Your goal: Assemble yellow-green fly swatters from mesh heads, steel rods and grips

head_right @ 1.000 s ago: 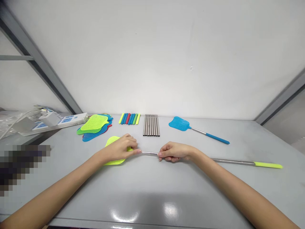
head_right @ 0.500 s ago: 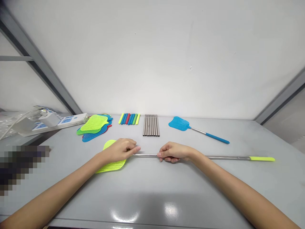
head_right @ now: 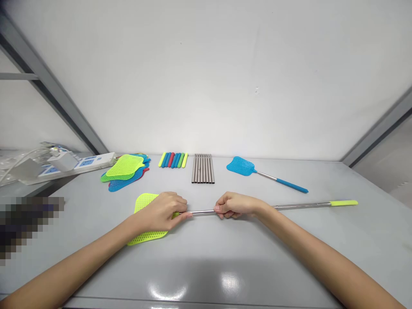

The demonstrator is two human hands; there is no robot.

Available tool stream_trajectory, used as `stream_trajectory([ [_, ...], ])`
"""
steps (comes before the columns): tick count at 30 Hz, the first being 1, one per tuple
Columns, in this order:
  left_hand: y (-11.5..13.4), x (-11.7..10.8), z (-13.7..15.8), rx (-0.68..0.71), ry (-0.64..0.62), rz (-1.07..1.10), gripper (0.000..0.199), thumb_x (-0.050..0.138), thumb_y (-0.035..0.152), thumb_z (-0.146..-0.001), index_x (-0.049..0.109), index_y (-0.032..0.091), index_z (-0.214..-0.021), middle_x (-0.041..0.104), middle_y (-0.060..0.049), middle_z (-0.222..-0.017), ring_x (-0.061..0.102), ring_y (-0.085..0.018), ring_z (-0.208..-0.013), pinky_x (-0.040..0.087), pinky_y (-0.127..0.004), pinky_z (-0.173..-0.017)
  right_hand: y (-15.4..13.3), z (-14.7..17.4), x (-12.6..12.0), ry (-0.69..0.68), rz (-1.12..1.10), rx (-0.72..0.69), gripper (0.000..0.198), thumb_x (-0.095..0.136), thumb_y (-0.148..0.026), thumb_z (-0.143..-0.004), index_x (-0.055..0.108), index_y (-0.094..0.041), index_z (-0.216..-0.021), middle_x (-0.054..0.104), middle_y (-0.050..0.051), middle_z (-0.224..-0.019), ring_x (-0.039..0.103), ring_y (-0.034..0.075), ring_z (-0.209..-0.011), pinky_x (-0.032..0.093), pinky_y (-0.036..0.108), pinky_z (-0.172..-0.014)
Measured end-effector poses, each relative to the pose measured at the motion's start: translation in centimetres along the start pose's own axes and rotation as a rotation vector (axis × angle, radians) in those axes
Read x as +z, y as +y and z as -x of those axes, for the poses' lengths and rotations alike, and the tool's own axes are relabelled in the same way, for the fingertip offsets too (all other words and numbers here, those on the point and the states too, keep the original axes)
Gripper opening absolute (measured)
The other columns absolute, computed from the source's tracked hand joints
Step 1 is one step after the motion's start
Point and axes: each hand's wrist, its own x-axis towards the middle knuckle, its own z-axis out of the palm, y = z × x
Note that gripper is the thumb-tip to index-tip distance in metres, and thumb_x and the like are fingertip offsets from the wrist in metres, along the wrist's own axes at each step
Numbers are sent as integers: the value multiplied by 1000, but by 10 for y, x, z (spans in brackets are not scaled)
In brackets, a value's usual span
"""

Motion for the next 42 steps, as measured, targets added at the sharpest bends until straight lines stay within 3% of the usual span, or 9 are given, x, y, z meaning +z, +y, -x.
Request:
stream_trajectory([
  [7, 8, 0, -1, 27, 2, -38, 37, 35, 34, -86, 46, 16, -56, 49, 2, -53, 44, -10, -49, 27, -26, -54, 2, 1, 6, -94, -56, 72, 34, 45, -39, -82, 48, -12, -62, 23, -10, -41, 16, 3, -36, 11, 19, -36],
  [13, 13, 1, -3, 39, 7, -43, 36, 37, 34, -86, 47, 16, -56, 50, 2, -52, 44, -10, -49, 28, -26, -53, 2, 1, 7, -128, -52, 64, 31, 43, -38, -83, 51, -12, -69, 26, -9, -40, 18, 3, -36, 12, 18, -36],
  [27, 17, 5, -4, 17, -12, -52, 37, 35, 34, -86, 48, 16, -57, 52, 1, -54, 46, -11, -50, 29, -27, -54, 0, -2, 10, -110, -39, 66, 34, 44, -42, -82, 51, -13, -66, 26, -9, -41, 18, 3, -36, 13, 17, -35],
  [33, 21, 6, -8, 11, -8, -19, 32, 30, 29, -88, 48, 16, -64, 53, 0, -61, 46, -12, -55, 31, -27, -60, -1, -3, 14, -28, -11, 87, 39, 47, -48, -78, 50, -13, -62, 27, -9, -40, 21, 3, -36, 15, 16, -33],
  [38, 23, 10, -9, 22, -21, 22, 25, 29, 17, -87, 43, 17, -67, 51, 1, -59, 39, -11, -49, 31, -28, -63, -1, -4, 16, 25, 19, 57, 43, 47, -53, -76, 52, -12, -64, 41, -5, -50, 27, 1, -35, 17, 16, -31],
  [42, 24, 12, -7, 11, -22, 23, 24, 27, 19, -88, 42, 17, -69, 49, 2, -56, 34, -11, -45, 30, -29, -63, 0, -4, 16, 16, 41, 36, 43, 47, -53, -76, 54, -12, -67, 42, -5, -52, 28, 1, -35, 18, 16, -31],
])
